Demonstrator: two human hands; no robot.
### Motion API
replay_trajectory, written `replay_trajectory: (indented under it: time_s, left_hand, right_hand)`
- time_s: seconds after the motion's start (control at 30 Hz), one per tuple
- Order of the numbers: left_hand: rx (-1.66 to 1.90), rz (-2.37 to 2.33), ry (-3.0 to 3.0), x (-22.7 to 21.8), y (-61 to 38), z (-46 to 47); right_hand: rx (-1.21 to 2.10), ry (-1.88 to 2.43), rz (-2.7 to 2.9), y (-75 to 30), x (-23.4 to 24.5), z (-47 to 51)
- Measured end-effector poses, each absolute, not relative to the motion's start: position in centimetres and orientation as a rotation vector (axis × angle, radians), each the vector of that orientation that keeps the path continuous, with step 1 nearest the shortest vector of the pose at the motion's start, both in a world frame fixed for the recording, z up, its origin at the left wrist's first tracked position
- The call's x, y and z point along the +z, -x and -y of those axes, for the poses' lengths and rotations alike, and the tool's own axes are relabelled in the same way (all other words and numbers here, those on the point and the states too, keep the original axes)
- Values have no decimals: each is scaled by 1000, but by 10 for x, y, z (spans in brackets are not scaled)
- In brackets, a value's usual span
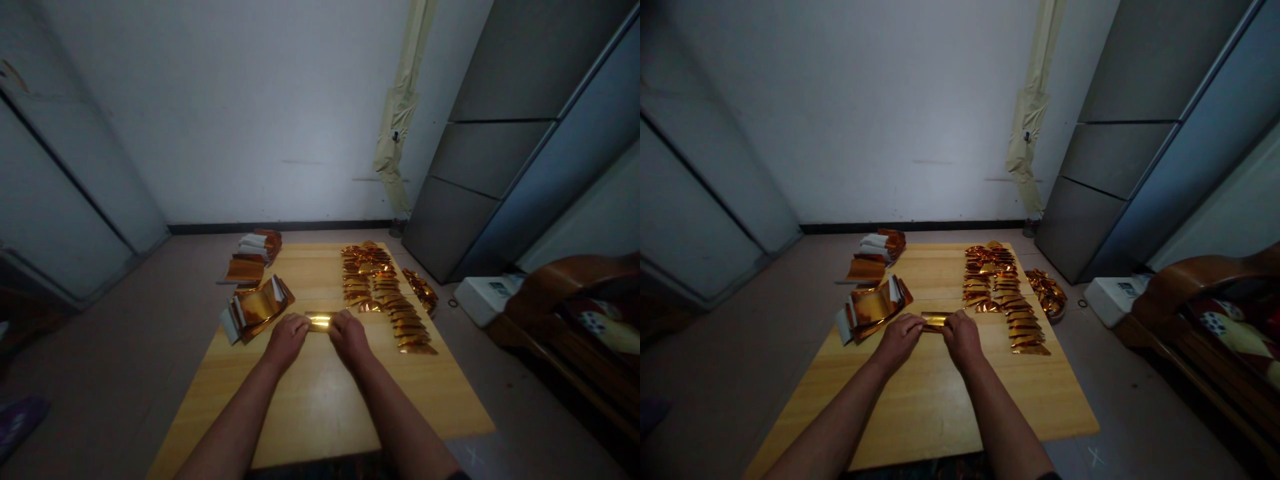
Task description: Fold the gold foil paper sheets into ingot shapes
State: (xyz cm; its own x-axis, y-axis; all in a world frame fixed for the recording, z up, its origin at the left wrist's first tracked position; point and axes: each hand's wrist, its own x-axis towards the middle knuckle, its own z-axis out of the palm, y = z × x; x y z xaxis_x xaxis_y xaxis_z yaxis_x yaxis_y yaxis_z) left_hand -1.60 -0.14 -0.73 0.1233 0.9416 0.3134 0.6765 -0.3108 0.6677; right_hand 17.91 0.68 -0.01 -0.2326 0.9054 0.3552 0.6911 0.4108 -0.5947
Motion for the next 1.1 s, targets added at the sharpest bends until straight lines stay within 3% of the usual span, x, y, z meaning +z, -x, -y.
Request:
replay_trajectory:
  time_s: [0.53,1.1]
  left_hand:
    - [957,-1785,-1914,-9,0,1]
    - [847,-1857,-2032,2,1,17]
  right_hand:
    - [717,1369,1846,-187,8,-11]
    - [742,1347,1862,-188,14,-9]
